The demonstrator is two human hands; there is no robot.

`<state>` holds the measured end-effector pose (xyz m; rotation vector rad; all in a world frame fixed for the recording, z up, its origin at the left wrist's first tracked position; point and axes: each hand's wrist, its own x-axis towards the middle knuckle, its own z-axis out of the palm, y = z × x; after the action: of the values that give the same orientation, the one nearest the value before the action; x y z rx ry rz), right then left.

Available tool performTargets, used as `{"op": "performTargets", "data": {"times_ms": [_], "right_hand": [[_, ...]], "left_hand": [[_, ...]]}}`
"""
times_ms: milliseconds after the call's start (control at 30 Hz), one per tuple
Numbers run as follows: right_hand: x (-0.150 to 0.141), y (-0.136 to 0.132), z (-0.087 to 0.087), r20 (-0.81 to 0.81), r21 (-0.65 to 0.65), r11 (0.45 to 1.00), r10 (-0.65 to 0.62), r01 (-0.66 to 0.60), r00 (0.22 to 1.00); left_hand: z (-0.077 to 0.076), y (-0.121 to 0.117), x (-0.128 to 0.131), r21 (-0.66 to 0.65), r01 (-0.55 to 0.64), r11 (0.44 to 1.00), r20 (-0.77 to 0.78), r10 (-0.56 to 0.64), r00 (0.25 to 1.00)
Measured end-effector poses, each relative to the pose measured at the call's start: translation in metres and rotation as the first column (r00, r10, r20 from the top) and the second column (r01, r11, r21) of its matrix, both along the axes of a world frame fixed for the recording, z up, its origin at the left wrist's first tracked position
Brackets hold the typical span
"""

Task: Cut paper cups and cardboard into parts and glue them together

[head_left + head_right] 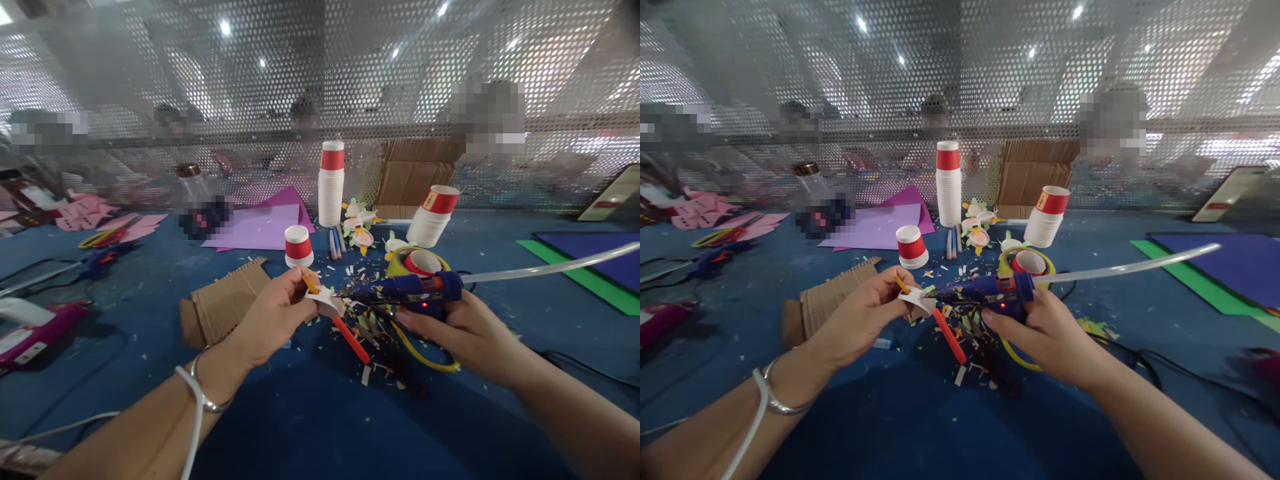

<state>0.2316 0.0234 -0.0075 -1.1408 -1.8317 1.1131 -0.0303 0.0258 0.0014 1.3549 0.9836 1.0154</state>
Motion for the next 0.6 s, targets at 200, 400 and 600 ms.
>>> {"op": "performTargets", "data": {"times_ms": [200, 400, 600], "right_hand": [[-0.0010, -0.0003, 0.0044, 0.053, 0.066, 0.997, -0.051, 0.047, 0.997], [-0.0019, -0.0021, 0.0058, 0.076, 0.089, 0.995, -0.050, 0.044, 0.996], [0.0034, -0.0023, -0.0001, 0.153, 0.111, 0.993, -0.054, 0.037, 0.987]], "left_hand": [[0.0000, 0.0001, -0.0005, 0.006, -0.016, 1.000, -0.028, 0.016, 0.999], [-0.0034, 0.0016, -0.0025, 0.012, -0.038, 0.999, -0.069, 0.039, 0.997], [-0.0016, 0.0004, -0.0014, 0.028, -0.045, 0.999, -0.095, 0.048, 0.994]]}}
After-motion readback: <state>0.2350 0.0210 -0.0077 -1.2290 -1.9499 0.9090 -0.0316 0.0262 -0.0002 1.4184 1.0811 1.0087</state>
